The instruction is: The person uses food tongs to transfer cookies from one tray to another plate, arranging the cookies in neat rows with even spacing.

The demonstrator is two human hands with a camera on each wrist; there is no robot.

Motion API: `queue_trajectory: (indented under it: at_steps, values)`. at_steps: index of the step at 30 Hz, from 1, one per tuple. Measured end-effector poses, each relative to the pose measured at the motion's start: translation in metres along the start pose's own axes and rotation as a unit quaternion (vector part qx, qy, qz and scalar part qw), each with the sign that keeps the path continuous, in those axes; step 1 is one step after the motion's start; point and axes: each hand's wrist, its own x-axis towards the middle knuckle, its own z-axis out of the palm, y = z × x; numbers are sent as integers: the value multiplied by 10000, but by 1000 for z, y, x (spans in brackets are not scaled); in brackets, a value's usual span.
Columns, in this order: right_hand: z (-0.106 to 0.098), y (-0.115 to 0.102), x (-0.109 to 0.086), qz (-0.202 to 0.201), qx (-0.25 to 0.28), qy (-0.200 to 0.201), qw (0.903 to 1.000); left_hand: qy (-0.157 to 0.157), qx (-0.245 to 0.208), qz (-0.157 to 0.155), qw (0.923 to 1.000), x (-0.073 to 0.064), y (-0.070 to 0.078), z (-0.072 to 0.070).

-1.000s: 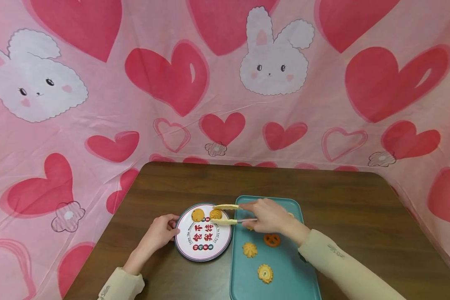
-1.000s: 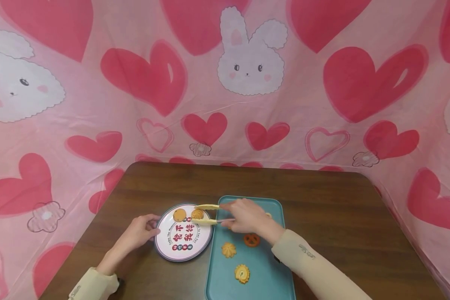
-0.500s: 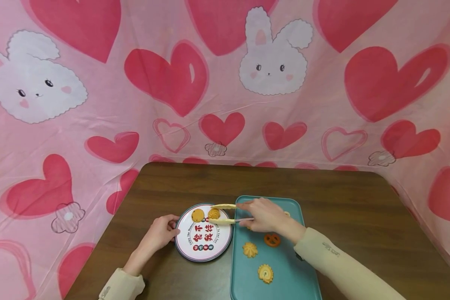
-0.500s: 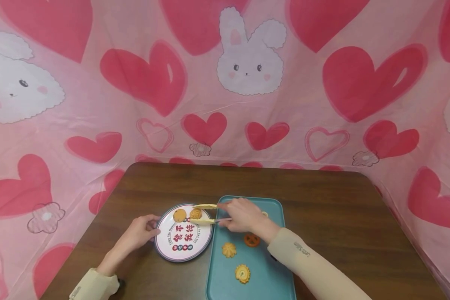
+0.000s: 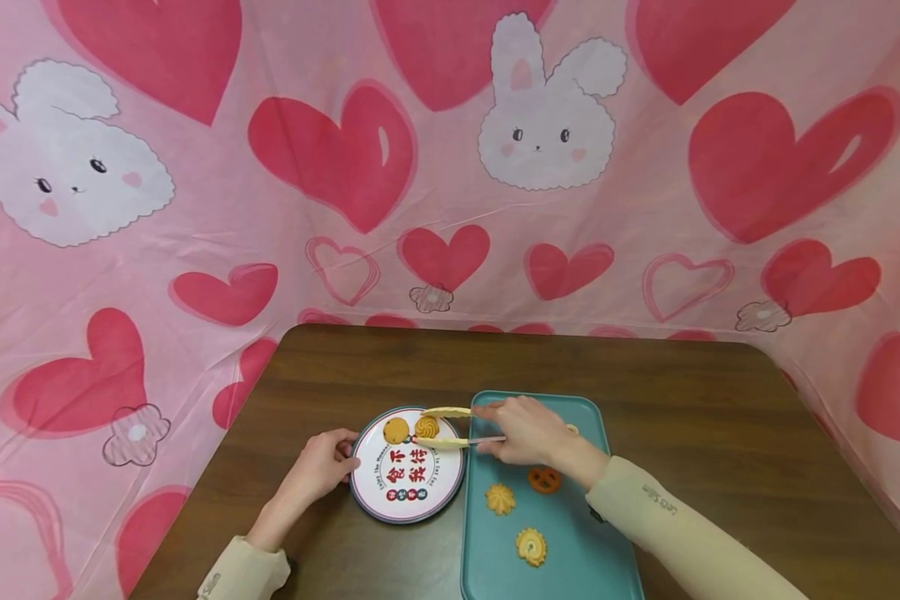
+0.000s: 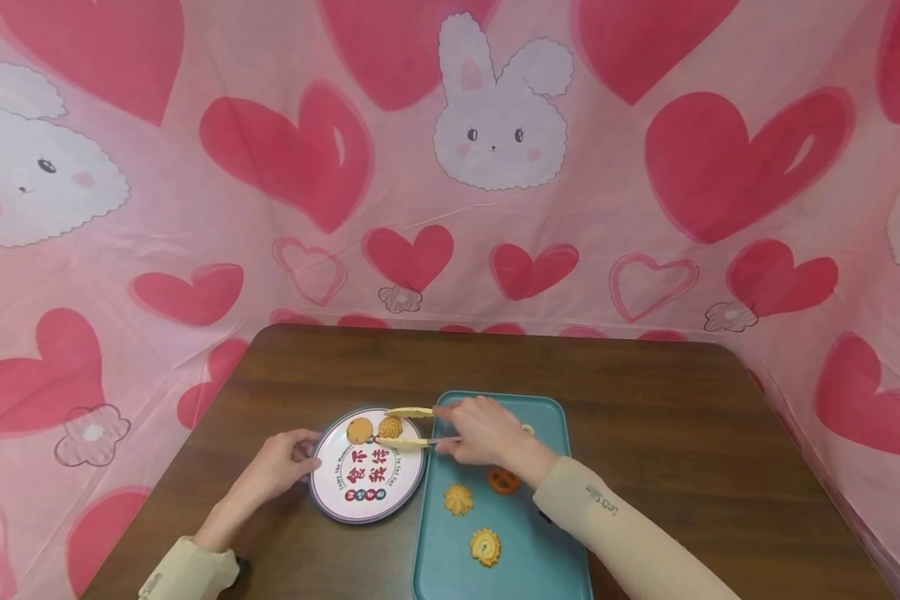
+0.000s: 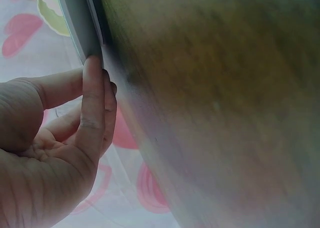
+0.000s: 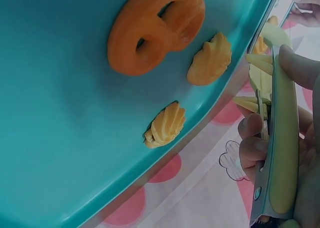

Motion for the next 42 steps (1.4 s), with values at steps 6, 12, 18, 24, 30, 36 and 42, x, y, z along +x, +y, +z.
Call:
queue_trajectory:
  at_steps: [6,12,18,24,30,36,42]
  values:
    - [0,-1,0,88,97,-83,9999,-52,65,-37,10000,-1,0,-1]
    - [-2,-1,0,169,167,-117,9996,-52,58,-33,10000,-1,-1,-1]
    - [-5,0,-3,194,334,-77,9992,-24,39,-25,10000,-1,-1,-1]
    - [-9,7,-10,98,590,97,9982,-11,2,-12,10000,0,-2,0]
    - [-15,20,-20,-51,845,286,9960,-43,-49,1,10000,0,-1,-1]
    - [-19,33,-35,-7,718,582,9957,-71,8,-7,10000,-1,-1,-1]
    - [-21,47,-51,138,678,800,9944,-74,-21,-17,10000,0,-1,0]
